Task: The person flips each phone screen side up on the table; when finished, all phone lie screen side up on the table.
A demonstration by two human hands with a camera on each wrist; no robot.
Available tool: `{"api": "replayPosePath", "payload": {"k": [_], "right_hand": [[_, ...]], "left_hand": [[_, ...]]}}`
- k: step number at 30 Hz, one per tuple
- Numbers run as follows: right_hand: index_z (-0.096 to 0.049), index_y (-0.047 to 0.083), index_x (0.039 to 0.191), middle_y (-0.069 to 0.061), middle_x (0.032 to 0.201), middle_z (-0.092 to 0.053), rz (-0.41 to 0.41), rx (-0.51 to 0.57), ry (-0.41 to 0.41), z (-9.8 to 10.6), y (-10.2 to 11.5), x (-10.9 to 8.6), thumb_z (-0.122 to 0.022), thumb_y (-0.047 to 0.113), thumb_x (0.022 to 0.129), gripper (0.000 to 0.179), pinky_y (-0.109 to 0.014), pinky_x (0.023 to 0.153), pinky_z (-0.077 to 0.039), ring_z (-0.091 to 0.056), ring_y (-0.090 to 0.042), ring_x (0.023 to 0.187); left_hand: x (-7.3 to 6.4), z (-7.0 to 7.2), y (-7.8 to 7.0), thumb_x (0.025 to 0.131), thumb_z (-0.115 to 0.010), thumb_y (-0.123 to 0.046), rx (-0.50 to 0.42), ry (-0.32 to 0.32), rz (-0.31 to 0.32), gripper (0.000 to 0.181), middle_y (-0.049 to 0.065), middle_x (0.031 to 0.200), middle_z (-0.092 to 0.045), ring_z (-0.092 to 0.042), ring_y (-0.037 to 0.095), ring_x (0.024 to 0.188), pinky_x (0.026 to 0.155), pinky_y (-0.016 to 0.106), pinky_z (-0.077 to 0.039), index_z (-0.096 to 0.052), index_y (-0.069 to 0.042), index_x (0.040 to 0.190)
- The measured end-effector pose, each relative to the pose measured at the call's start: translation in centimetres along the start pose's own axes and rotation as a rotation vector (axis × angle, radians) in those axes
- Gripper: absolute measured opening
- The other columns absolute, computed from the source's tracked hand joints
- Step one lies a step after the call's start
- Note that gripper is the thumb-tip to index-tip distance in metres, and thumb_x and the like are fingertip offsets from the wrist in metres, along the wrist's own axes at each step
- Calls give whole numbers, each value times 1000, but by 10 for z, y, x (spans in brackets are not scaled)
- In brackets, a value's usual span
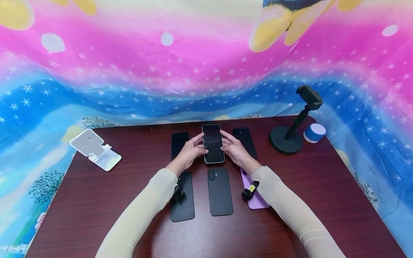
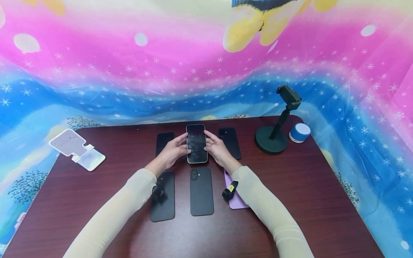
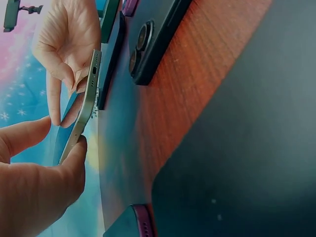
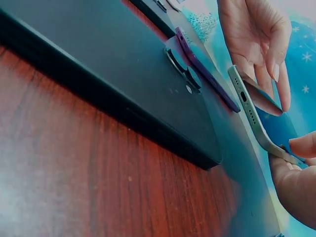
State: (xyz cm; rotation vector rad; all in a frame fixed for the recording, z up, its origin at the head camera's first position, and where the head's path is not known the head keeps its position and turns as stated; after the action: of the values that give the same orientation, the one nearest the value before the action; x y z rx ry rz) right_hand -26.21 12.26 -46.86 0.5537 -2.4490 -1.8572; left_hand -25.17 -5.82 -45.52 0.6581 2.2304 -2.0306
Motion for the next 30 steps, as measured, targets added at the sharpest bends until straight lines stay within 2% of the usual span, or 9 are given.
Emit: {"api": "replayPosePath", "payload": {"k": [4, 11, 24, 30], "right_hand": [[-26, 13, 150, -24, 144, -37, -21, -28, 6, 1, -2, 3, -40, -21, 84, 76, -20, 76, -46, -54, -16, 108], [-22, 14, 152, -23, 147, -32, -67, -45, 21, 1, -4, 7, -41, -20, 85, 77, -20, 78, -45, -38, -33, 129], [-19, 14, 152, -20, 149, -30, -76, -77, 26, 1, -8, 12, -42, -17, 88, 75, -23, 82, -43, -34, -31, 134], [-17, 12, 152, -18, 153, -24, -66, -142, 17, -1, -6, 14, -44, -13, 89, 74, -32, 99, -38, -26, -29, 139]], "left_hand": [[4, 0, 3, 85, -57, 12, 3, -8, 10, 77, 6, 154, -26, -49, 26, 124, 99, 39, -42, -29, -19, 150], [12, 0, 11, 84, -59, 11, 29, -9, 17, 79, 7, 155, -23, -49, 26, 124, 99, 39, -42, -26, -17, 150], [15, 2, 12, 86, -60, 6, 81, -31, 25, 77, 7, 155, -22, -47, 27, 126, 102, 39, -39, -24, -14, 151], [17, 3, 12, 87, -60, 2, 108, -36, 38, 75, 6, 156, -22, -40, 26, 131, 104, 39, -37, -24, -16, 151]]}}
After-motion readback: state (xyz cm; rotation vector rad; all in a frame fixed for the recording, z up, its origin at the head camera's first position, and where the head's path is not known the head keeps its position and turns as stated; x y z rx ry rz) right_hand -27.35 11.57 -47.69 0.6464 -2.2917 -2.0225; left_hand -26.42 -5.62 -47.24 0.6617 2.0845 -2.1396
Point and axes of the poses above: each hand's wrist, its own x-axis towards the middle knuckle, its own z-axis out of the back of the hand, y = z × x, the point moved 2 cm from there along x, towards the middle knuckle
